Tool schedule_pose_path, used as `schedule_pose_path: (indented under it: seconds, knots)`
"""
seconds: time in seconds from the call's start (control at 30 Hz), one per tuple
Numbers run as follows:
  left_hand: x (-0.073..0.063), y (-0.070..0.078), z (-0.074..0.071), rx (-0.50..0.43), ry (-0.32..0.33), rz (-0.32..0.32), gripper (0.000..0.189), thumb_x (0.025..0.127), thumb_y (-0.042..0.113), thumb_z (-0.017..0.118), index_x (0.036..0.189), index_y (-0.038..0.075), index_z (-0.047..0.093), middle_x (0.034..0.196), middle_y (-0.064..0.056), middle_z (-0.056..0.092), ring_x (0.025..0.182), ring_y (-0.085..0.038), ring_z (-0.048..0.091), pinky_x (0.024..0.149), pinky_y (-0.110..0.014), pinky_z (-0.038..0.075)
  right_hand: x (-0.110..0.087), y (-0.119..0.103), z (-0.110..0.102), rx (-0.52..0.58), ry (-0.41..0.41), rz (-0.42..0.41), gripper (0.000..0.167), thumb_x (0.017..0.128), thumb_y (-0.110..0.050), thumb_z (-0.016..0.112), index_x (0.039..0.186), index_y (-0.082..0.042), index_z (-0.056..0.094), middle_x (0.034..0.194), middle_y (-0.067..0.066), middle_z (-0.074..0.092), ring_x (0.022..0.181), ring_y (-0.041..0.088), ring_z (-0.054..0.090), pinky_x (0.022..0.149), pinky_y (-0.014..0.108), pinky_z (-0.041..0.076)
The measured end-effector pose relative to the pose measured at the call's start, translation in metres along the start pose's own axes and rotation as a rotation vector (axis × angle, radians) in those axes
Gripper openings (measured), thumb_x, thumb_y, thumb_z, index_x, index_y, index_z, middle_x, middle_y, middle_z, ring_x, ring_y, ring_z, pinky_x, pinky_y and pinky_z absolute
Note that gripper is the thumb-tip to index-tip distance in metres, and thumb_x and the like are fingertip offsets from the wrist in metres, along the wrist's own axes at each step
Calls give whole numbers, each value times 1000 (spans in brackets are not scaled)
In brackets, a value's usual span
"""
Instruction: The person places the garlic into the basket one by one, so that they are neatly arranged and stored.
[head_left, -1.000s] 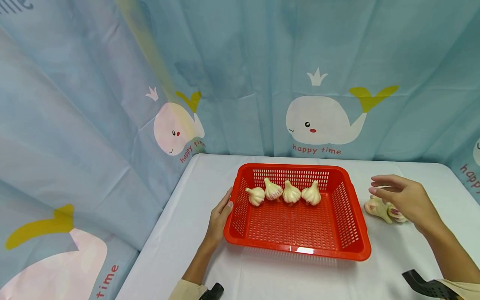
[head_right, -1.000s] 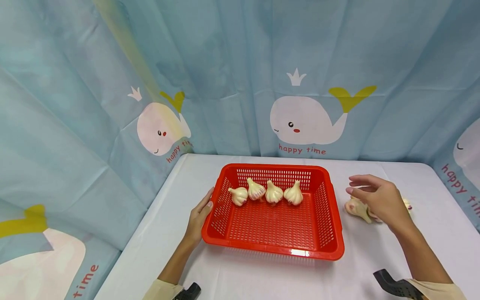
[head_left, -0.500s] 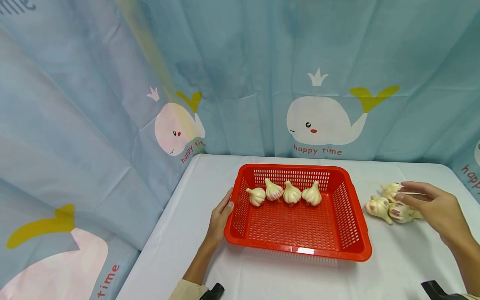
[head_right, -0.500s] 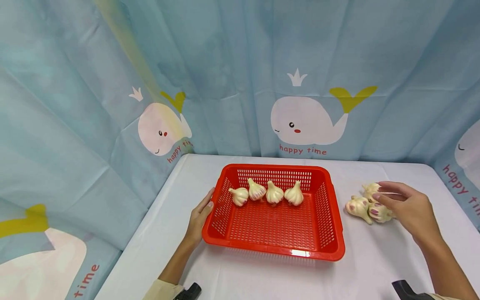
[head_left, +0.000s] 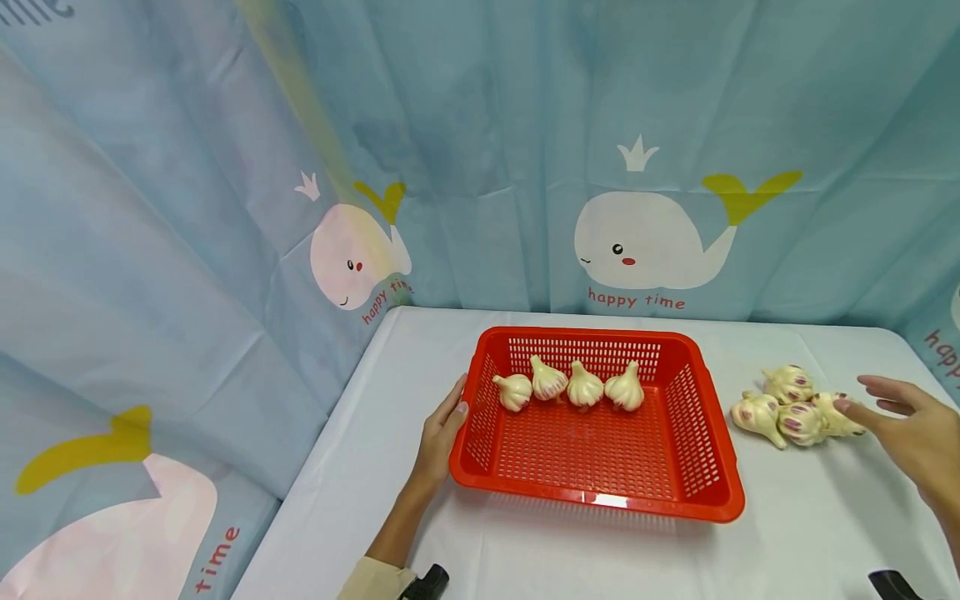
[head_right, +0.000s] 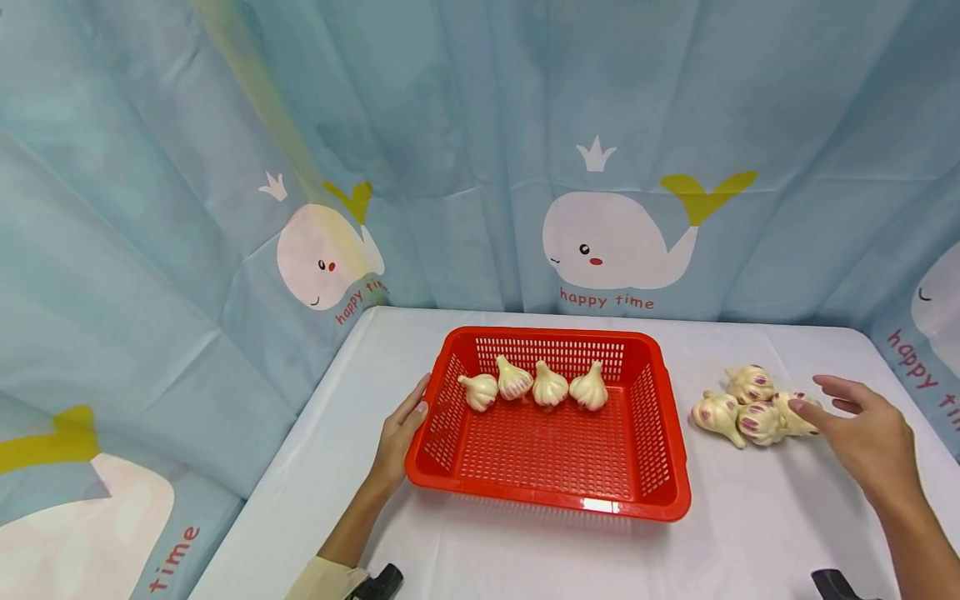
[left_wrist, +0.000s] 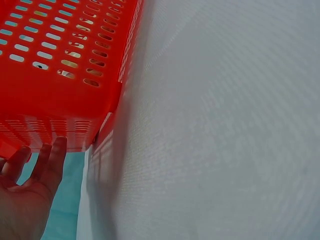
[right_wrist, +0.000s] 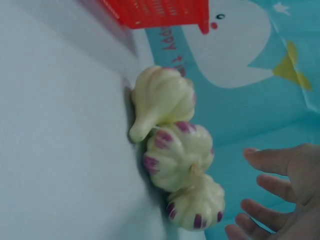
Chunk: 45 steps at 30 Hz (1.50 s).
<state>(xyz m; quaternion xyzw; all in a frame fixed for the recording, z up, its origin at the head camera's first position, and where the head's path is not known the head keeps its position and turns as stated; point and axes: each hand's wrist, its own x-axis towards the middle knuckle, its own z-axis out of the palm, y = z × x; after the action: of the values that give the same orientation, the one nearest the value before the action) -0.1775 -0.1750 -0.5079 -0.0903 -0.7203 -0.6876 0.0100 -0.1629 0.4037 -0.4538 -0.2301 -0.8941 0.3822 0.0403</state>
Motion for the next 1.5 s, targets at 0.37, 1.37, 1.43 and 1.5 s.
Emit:
schedule_pose_path:
  seconds: [0.37,1.37,1.43,1.5]
  knots:
    - [1,-2,0,8,19,-3,50,114,28,44,164,32,40,167,7,41,150,-22,47,108,-28,53,16,29,5,10,-43,29,87,107,-46,57,162,11,20,162,44,20,144,67,27,113,77,32]
    - [2,-4,-2,-22,-3,5,53,114,30,44,167,26,36,167,4,42,147,-29,49,105,-30,55,27,48,12,98,-4,31,82,107,-43,59,163,6,26,156,47,31,63,-16,43,52,19,52]
    - [2,-4,-2,-20,-5,7,55,114,30,44,168,22,35,167,3,42,147,-31,49,105,-31,56,25,46,11,100,5,38,77,109,-41,56,166,-1,24,160,47,26,61,-14,46,52,18,49]
    - [2,-4,-2,-20,-5,8,55,114,30,44,168,21,34,167,3,42,147,-31,49,105,-31,56,23,44,10,97,24,31,72,110,-39,55,167,-6,25,162,45,22,65,-13,46,55,15,46]
